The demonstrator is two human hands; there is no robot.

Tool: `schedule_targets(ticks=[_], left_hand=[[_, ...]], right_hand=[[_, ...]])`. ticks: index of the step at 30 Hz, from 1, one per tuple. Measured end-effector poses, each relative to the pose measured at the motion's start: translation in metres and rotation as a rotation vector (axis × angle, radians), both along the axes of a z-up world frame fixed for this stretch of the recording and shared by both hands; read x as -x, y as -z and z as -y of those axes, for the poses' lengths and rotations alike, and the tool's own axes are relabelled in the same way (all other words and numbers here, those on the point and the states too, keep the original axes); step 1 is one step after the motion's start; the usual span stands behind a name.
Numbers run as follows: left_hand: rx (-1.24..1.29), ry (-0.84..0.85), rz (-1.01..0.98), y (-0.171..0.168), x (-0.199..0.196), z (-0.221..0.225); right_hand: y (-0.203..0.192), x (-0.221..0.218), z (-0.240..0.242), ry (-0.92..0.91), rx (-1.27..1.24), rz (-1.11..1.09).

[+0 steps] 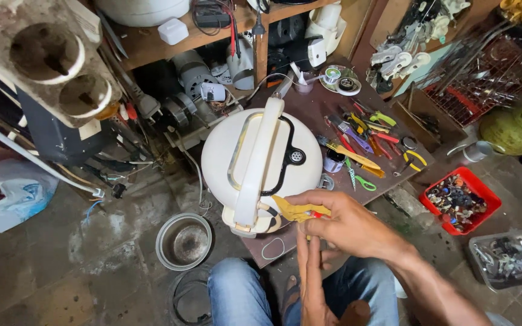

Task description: The person wipes the exterior of a white electric kettle with a yellow cloth, then uses a screwdriver to probe the seam around the handle and the top vent area. The person rotates the kettle to access different sides while continuing to wipe and probe.

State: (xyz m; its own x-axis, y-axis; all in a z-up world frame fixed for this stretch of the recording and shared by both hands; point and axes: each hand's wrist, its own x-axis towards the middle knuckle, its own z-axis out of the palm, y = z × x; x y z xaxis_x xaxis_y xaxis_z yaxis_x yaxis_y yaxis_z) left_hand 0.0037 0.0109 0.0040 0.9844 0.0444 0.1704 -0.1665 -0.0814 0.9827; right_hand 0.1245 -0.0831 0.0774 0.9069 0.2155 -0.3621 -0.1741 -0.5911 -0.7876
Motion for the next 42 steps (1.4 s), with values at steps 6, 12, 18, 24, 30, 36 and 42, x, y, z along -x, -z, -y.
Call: schedule_targets(ticks=[6,12,18,24,30,36,42], left_hand=[[-0.022,-0.049,-0.044,0.002,-0.001,0.004],[0.063,-0.021,-0.015,-0.004,0.000,0.000],[0.022,-0.088,0.004,-0.006,-0.004,0.003],[0.069,-0.103,0.132,-0.011,-0.007,0.001],[0.083,0.008,0.243,-0.010,-0.002,0.008],[0.211,-0.204,0.182,0.024,-0.002,0.024],[0.168,-0.033,0.154,0.053,0.001,0.024]], right_hand=[[-0.008,-0.004,-0.001,0.072,0.082,-0.107],[-0.001,-0.008,-0.001,-0.043,0.013,-0.065],[-0.021,-0.008,-0.013,-0.007,0.063,-0.178],[0.018,-0.010,0.012,-0.052,-0.220,-0.083],[0.040,0.030,0.057,0.139,-0.480,0.075],[0.103,0.096,0.070,0.455,-0.644,0.138],[0.144,0.149,0.073,0.534,-0.882,0.037]])
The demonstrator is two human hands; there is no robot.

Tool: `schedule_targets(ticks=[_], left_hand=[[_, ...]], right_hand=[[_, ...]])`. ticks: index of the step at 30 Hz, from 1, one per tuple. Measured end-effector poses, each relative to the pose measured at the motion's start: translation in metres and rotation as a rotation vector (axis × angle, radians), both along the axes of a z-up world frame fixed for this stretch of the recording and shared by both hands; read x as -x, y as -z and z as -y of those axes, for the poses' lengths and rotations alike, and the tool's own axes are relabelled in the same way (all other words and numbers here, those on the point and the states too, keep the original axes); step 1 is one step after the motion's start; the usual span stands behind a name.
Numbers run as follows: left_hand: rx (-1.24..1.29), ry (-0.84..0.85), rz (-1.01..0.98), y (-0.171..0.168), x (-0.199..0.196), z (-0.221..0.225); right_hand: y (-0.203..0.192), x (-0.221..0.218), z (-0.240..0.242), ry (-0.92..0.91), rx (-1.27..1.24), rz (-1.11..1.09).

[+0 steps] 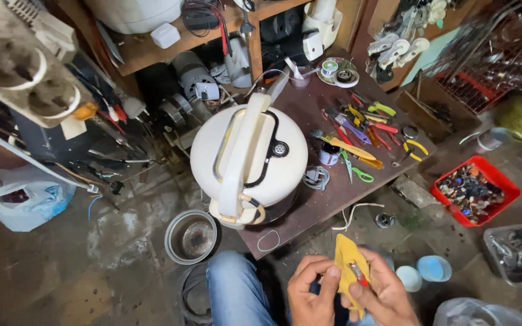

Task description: The person wipes the exterior of a white electric kettle with a yellow cloth, then uses a screwdriver to probe the seam around the handle and the top vent area. The person rotates the kettle to access different sides while continuing to wipe and probe.

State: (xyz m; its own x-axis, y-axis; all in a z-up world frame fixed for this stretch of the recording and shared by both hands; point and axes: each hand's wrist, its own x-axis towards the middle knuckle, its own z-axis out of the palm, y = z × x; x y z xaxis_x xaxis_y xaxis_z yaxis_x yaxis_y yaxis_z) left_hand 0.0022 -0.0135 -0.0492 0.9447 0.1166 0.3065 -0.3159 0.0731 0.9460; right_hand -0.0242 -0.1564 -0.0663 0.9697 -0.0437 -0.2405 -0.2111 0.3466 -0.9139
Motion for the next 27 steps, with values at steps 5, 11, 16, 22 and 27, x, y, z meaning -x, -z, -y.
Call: schedule_targets(ticks=[5,11,16,22,27], left_hand=[[0.076,0.013,-0.189,0.012,0.018,0.015],[0.110,0.053,-0.345,0.026,0.029,0.029],[0.118,-0.015,-0.269,0.033,0.031,0.039],[0.142,-0.202,-0.182,0.040,0.023,0.030],[0.069,-0.231,-0.091,0.034,0.026,0.033]], right_hand=[[0.017,0.023,0.026,-0.094,-0.085,-0.252],[0.010,0.037,0.028,0.096,0.124,-0.049],[0.019,0.037,0.020,0.187,0.254,0.047],[0.020,0.039,0.027,0.103,0.404,0.054],[0.015,0.039,0.014,0.206,0.333,-0.012]])
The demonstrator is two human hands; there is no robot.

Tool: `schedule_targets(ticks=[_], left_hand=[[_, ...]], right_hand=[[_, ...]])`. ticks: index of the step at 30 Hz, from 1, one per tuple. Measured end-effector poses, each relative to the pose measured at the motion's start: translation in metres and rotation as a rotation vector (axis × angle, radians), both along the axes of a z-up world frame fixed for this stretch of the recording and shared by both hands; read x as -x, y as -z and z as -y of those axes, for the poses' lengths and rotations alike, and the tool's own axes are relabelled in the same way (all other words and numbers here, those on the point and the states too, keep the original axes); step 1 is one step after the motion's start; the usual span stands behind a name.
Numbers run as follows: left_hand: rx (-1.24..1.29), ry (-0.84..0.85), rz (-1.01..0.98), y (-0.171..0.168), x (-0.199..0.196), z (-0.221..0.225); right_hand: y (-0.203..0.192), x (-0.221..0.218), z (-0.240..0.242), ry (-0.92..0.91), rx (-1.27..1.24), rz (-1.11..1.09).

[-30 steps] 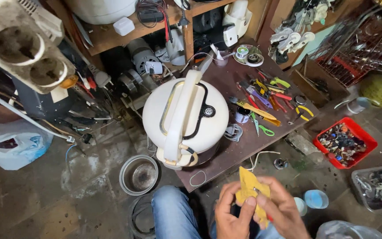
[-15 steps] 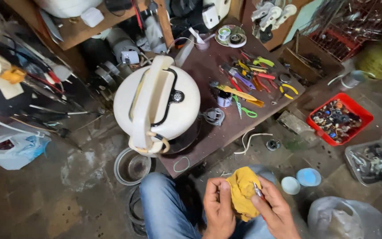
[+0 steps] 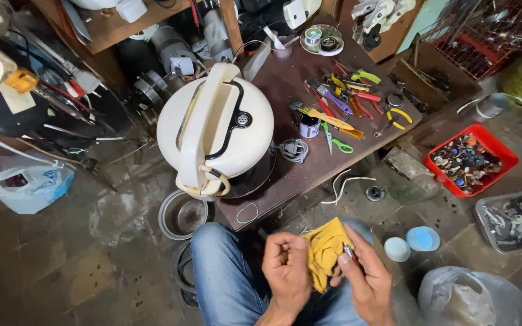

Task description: The person wipes the exterior of a white electric kettle with a yellow cloth, then uses a screwdriver to probe the seam around the handle and the top vent area. The person rotates the kettle to access different sides while continuing to wipe and probe.

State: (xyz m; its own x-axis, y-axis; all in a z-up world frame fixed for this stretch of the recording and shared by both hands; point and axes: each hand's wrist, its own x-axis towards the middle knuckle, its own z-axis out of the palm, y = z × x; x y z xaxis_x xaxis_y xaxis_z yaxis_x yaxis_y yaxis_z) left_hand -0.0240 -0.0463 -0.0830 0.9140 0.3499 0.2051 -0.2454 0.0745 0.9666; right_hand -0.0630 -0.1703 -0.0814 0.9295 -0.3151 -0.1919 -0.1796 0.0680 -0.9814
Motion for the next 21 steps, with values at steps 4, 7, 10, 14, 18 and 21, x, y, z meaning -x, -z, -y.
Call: schedule_targets(ticks=[4,7,10,14,18,21], left_hand=[[-0.065,0.166,0.001,-0.023,0.002,0.006],[-0.117,0.215,0.047,-0.032,0.001,0.003],[-0.139,0.235,0.019,-0.035,0.001,-0.001],[-0.124,0.225,-0.020,-0.034,0.004,-0.006],[-0.210,0.168,0.093,-0.038,0.003,-0.008],[-0.273,0.108,0.165,-0.032,0.007,-0.006]], right_hand=[[0.002,-0.002,-0.021,0.173,0.052,0.213],[0.024,-0.007,-0.030,0.253,0.040,0.359],[0.040,-0.013,-0.036,0.327,-0.005,0.374],[0.024,-0.019,-0.045,0.338,-0.057,0.305],[0.011,-0.025,-0.050,0.311,-0.006,0.315],[-0.016,-0.034,-0.059,0.165,-0.207,0.406]])
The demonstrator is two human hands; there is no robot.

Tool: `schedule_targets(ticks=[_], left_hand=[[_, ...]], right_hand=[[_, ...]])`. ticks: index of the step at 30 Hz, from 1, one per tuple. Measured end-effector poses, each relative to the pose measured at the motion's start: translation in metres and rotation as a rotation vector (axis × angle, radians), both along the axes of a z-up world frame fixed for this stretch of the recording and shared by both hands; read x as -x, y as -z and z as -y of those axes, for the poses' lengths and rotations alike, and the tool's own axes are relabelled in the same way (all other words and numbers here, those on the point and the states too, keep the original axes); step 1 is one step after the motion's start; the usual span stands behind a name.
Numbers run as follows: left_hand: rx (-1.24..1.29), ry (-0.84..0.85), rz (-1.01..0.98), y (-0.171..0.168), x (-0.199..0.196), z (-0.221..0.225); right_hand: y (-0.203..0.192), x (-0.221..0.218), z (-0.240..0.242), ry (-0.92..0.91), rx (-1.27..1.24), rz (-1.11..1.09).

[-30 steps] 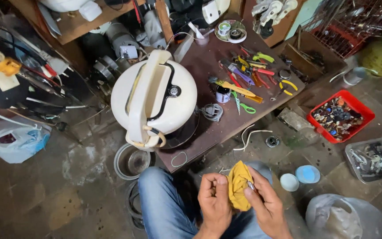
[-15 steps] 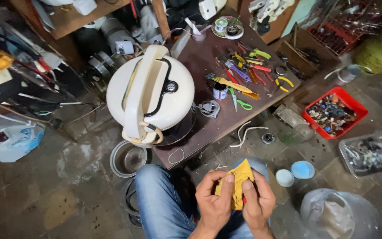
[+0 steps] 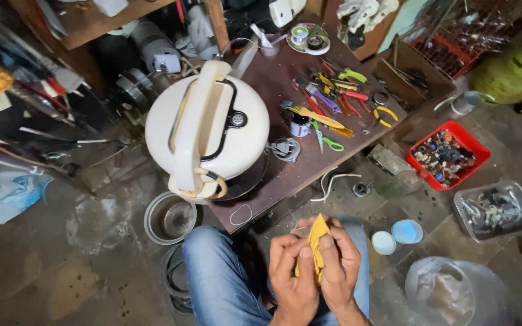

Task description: The person wipes the exterior of a white electric kettle with a yellow cloth, then uses a screwdriver to probe the seam around the handle and the top vent area. The person rotates the kettle to access different sides while continuing to wipe and probe.

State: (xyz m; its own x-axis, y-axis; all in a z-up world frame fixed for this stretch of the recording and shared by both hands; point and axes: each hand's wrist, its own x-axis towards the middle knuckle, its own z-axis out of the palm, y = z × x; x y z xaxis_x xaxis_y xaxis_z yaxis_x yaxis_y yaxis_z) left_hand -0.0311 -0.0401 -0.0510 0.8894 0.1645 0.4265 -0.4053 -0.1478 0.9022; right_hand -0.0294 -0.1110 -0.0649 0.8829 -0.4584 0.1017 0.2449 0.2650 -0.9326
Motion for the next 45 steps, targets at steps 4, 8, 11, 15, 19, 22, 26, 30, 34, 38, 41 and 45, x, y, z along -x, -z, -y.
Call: schedule_targets(ticks=[4,8,11,15,19,22,26,30,34,38,41,45], left_hand=[[-0.115,-0.121,0.096,0.014,0.003,-0.003],[-0.027,0.078,-0.097,0.013,0.001,-0.012],[0.043,0.134,-0.172,0.012,-0.009,-0.016],[0.091,0.124,-0.097,0.003,-0.021,-0.017],[0.176,0.178,-0.115,-0.004,-0.026,-0.018],[0.194,0.199,-0.168,-0.006,-0.029,-0.019],[0.199,0.225,-0.184,-0.004,-0.034,-0.020],[0.211,0.240,-0.213,-0.005,-0.034,-0.020],[0.217,0.233,-0.215,-0.007,-0.034,-0.020],[0.241,0.204,-0.254,-0.014,-0.032,-0.022],[0.225,0.228,-0.194,-0.012,-0.033,-0.026],[0.247,0.207,-0.186,-0.009,-0.033,-0.022]], right_hand=[[-0.026,-0.020,-0.005,0.058,0.267,-0.185],[-0.061,-0.054,-0.006,-0.054,0.767,-0.161],[-0.086,-0.085,-0.003,-0.229,0.914,0.030],[-0.106,-0.121,-0.006,-0.363,0.994,-0.012],[-0.119,-0.141,-0.010,-0.477,1.087,0.088],[-0.119,-0.150,-0.010,-0.480,1.184,0.144],[-0.119,-0.154,-0.009,-0.507,1.288,0.104],[-0.118,-0.160,-0.009,-0.507,1.334,0.124],[-0.129,-0.165,-0.009,-0.605,1.308,0.091],[-0.134,-0.172,-0.005,-0.669,1.300,0.074],[-0.139,-0.176,-0.005,-0.691,1.309,0.092],[-0.147,-0.180,-0.011,-0.779,1.287,-0.016]])
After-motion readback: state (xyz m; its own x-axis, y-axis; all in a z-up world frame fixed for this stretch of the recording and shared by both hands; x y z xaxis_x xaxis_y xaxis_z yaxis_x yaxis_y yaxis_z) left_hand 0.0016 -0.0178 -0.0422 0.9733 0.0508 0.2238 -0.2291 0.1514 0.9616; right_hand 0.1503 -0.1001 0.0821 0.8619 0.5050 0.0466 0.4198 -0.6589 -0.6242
